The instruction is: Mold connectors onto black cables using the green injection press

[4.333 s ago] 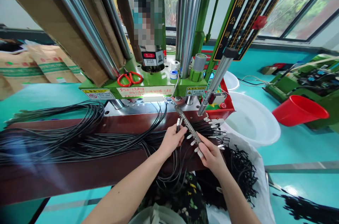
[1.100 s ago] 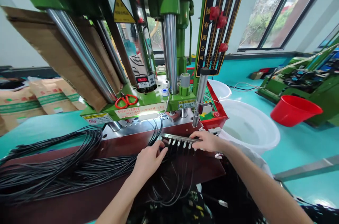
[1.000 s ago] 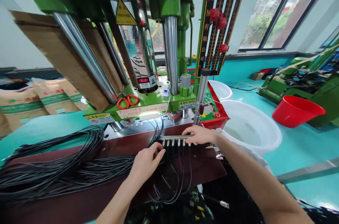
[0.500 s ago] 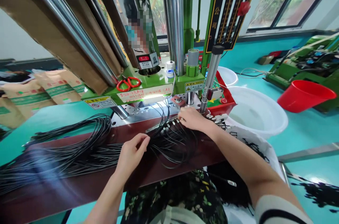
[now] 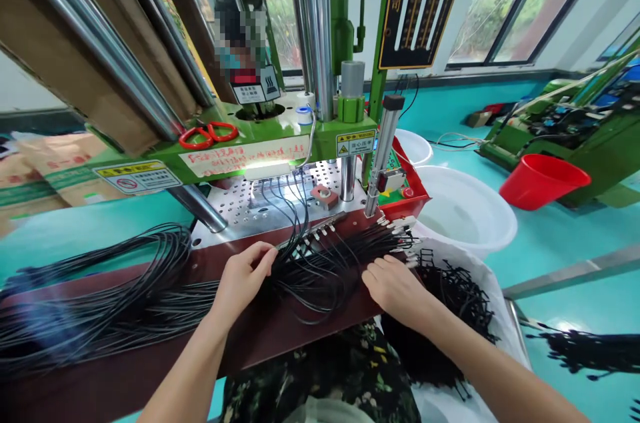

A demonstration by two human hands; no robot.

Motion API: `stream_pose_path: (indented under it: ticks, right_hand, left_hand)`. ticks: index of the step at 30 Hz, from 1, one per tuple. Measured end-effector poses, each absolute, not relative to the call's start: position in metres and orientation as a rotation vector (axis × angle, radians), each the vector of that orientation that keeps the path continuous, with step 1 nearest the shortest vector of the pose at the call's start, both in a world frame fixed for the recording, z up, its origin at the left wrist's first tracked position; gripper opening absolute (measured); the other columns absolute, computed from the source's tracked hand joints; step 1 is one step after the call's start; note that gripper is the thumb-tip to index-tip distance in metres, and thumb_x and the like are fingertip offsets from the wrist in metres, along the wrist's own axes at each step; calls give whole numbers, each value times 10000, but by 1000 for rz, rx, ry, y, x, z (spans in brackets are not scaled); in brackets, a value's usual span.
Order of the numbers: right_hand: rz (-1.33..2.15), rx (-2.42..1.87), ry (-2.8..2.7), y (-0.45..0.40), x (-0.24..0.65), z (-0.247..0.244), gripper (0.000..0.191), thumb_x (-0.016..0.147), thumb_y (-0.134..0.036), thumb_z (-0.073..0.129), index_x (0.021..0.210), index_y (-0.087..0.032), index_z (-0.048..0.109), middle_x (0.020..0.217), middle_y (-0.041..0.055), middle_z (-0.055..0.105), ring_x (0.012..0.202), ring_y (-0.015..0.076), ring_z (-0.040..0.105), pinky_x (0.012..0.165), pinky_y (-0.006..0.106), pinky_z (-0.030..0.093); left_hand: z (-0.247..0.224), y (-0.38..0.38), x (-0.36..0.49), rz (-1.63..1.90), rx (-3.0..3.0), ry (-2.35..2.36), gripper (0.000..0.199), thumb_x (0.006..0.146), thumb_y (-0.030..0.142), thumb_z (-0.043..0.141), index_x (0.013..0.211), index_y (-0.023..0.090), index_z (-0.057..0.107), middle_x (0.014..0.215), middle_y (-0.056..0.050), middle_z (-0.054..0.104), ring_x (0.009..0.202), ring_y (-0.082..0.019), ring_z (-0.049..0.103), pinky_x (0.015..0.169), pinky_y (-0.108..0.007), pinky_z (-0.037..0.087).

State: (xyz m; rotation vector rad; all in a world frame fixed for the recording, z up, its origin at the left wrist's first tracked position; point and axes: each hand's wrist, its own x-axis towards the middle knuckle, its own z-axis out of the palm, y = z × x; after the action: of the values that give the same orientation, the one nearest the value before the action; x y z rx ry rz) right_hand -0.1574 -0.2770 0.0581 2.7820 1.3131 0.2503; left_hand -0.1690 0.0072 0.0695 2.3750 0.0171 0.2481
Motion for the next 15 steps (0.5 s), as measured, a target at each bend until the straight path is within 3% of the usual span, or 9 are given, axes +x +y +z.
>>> stream_pose_path:
  ticks: [4,8,10,12,15]
  right_hand:
    - [388,2835,1270,-275,-139,44,192,816,-115,417,684,-157,551,634,45,552,612,172,480,604,300,297]
    - [214,2960,1187,-279,-137,46,191,816,-128,404,711,-153,562,618,44,572,584,169,524,561,283,337]
    - [77,2992,1191,-280,-133,57,167,805,-143,417,762,-155,578,636,48,596,594,181,556,547,283,361]
    - [35,3047,1224,-276,-120,69,178,808,-171,420,846,-164,593,710,59,633,653,196,589,586,294,402]
    - [102,3199,1300,-250,-84,83,226,835,-222,401,936,-180,599,892,72,654,814,209,598,722,326,440]
  left_hand:
    - [69,12,-162,238,2305,25,270,802,409,426,729,196,575,543,30,543,521,-115,506,563,-215,370]
    - [59,15,-134,290,1938,151,186,723,339,530,822,184,557,713,19,566,632,-104,521,591,-205,397]
    - [54,13,-110,269,1535,309,265,663,255,596,911,193,525,779,28,542,661,-82,518,599,-189,406]
    - [50,10,-82,199,1104,472,252,666,166,591,897,194,495,744,45,505,623,-53,501,586,-166,400]
    - [48,5,-45,132,854,542,69,761,98,460,758,165,446,623,48,436,514,-34,446,546,-148,389]
